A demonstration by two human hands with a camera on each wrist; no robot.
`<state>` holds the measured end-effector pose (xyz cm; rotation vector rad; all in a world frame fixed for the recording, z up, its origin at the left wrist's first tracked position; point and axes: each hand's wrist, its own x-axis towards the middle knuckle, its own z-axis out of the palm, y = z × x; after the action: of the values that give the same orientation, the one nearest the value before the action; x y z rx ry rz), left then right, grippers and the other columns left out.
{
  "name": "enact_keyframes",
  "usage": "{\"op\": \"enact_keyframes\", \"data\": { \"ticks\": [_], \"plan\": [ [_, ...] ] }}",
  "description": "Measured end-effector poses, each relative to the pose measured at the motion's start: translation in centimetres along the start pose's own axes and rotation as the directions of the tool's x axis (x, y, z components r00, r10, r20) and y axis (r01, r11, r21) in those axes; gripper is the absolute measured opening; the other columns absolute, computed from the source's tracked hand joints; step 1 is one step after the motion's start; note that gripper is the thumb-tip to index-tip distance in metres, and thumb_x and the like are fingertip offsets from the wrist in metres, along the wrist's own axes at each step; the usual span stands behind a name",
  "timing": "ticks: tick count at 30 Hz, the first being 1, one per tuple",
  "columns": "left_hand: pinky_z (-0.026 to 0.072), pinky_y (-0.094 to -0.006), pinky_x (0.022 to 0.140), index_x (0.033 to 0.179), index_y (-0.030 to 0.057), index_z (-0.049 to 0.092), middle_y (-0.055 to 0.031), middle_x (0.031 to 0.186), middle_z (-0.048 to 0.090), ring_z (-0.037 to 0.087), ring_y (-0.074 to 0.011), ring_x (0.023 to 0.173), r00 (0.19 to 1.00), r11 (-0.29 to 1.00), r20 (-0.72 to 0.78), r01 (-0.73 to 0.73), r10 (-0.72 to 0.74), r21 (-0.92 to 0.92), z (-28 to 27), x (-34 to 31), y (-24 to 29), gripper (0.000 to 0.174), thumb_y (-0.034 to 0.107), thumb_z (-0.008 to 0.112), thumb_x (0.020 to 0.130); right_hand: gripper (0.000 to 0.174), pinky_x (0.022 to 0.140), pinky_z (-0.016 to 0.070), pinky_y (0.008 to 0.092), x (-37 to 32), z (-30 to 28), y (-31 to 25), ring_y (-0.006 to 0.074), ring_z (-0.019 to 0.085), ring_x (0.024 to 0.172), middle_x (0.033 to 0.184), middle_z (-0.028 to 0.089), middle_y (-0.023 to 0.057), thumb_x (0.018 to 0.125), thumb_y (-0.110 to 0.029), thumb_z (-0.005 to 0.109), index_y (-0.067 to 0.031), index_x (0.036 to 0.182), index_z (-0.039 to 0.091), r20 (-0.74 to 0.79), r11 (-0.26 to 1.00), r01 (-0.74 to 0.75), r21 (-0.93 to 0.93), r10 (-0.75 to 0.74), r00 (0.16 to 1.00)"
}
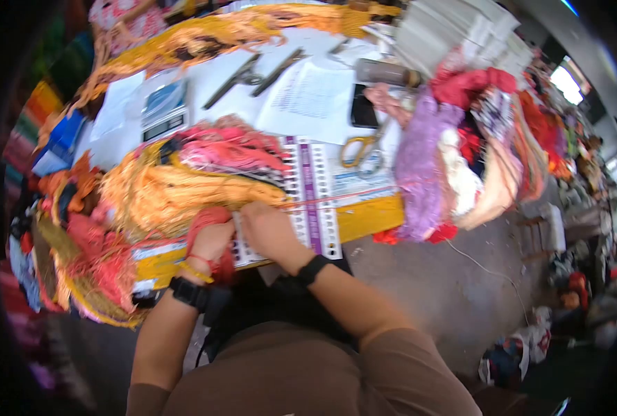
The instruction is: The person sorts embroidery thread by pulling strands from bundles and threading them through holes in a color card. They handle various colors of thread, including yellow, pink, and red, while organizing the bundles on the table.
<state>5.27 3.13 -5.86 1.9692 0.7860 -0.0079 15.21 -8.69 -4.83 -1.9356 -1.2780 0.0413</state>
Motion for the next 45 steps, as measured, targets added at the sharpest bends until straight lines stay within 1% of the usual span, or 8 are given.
{"op": "enact_keyframes", "data": {
  "ticks": [12,22,27,31,38,42,43,45],
  "plan": [
    [0.0410,-0.0265,0.050,0.086,0.0027,0.057,-0.0048,0.072,0.058,0.055,-0.0124,0.061,0.999,0.936,-0.044,-0.002,-0.014,-0.351,-2.6,-2.6,0.5,0.019,0.019,0.048,0.087,0.011,0.059,0.0458,0.0372,-0.3,-0.6,-0.1,0.0282,0.058,0.068,0.073,0.057,0.0109,0.074,-0.013,0.057,-0.0046,0.081,0.056,-0.051,0.995,-0.019,0.101,0.024,0.998],
    [0.0323,-0.0179,0.045,0.102,0.0047,0.054,-0.0033,0.080,0.057,0.045,-0.0059,0.057,0.963,0.323,0.228,0.172,0.146,-0.931,-4.5,-6.4,2.5,0.022,0.021,0.051,0.088,0.010,0.064,0.0449,0.0405,-0.4,0.0,0.2,0.0322,0.056,0.072,0.078,0.056,0.0140,0.079,-0.013,0.051,-0.0047,0.081,0.055,-0.020,0.998,-0.017,0.066,0.018,1.000],
    [0.0336,-0.0167,0.049,0.110,0.0122,0.053,0.0004,0.085,0.059,0.048,-0.0070,0.058,0.956,0.431,0.293,0.272,-0.018,-0.861,-2.7,-4.9,4.0,0.028,0.031,0.047,0.090,0.007,0.062,0.0443,0.0373,-0.2,-0.8,0.0,0.0313,0.055,0.068,0.076,0.055,0.0130,0.080,-0.011,0.054,-0.0040,0.083,0.056,-0.072,0.933,-0.081,0.351,0.113,0.991],
    [0.0336,-0.0158,0.051,0.103,0.0109,0.057,0.0003,0.091,0.061,0.048,-0.0049,0.062,0.945,0.441,0.326,0.280,0.029,-0.852,-1.6,-3.9,2.4,0.025,0.030,0.049,0.089,0.010,0.059,0.0444,0.0353,-0.2,-0.5,-0.4,0.0259,0.056,0.068,0.077,0.053,0.0117,0.078,-0.009,0.057,-0.0034,0.086,0.053,-0.051,0.940,0.222,0.259,-0.217,0.975],
    [0.0148,-0.0229,0.036,0.056,0.0124,0.040,0.0034,0.046,0.030,0.022,-0.0062,0.038,0.973,0.383,-0.137,-0.055,-0.188,-0.922,-9.5,-7.7,-1.8,0.020,0.012,0.050,0.074,0.024,0.061,0.0457,0.0337,-0.2,-0.9,-0.7,0.0254,0.056,0.070,0.086,0.052,0.0126,0.074,-0.014,0.060,-0.0041,0.094,0.050,0.081,0.972,-0.065,0.226,0.048,0.996],
    [0.0201,-0.0199,0.037,0.063,0.0124,0.048,0.0039,0.052,0.038,0.029,-0.0058,0.040,0.775,0.498,-0.499,-0.280,-0.387,-0.821,-20.7,-10.8,-7.8,0.015,0.013,0.050,0.078,0.025,0.062,0.0457,0.0350,-0.2,-0.9,-0.7,0.0257,0.057,0.073,0.086,0.053,0.0130,0.074,-0.014,0.060,-0.0045,0.096,0.050,0.091,0.981,-0.050,0.187,0.033,0.995],
    [0.0261,-0.0176,0.039,0.075,0.0117,0.054,0.0024,0.064,0.049,0.039,-0.0056,0.048,0.532,0.599,-0.723,-0.427,-0.440,-0.678,-22.7,-11.0,-8.9,0.014,0.021,0.050,0.085,0.024,0.062,0.0459,0.0353,-0.1,-1.0,-0.9,0.0262,0.057,0.074,0.085,0.053,0.0131,0.074,-0.014,0.059,-0.0043,0.095,0.051,0.114,0.975,-0.093,0.202,0.070,0.991],
    [0.0307,-0.0166,0.043,0.087,0.0099,0.056,0.0004,0.077,0.056,0.045,-0.0054,0.058,0.632,0.585,-0.665,-0.383,-0.399,-0.715,-25.8,-13.1,-12.4,0.021,0.029,0.048,0.089,0.024,0.063,0.0460,0.0355,0.1,-1.0,-0.9,0.0267,0.057,0.075,0.084,0.054,0.0132,0.074,-0.013,0.059,-0.0040,0.094,0.051,0.118,0.970,-0.124,0.208,0.101,0.988]
  ]
}}
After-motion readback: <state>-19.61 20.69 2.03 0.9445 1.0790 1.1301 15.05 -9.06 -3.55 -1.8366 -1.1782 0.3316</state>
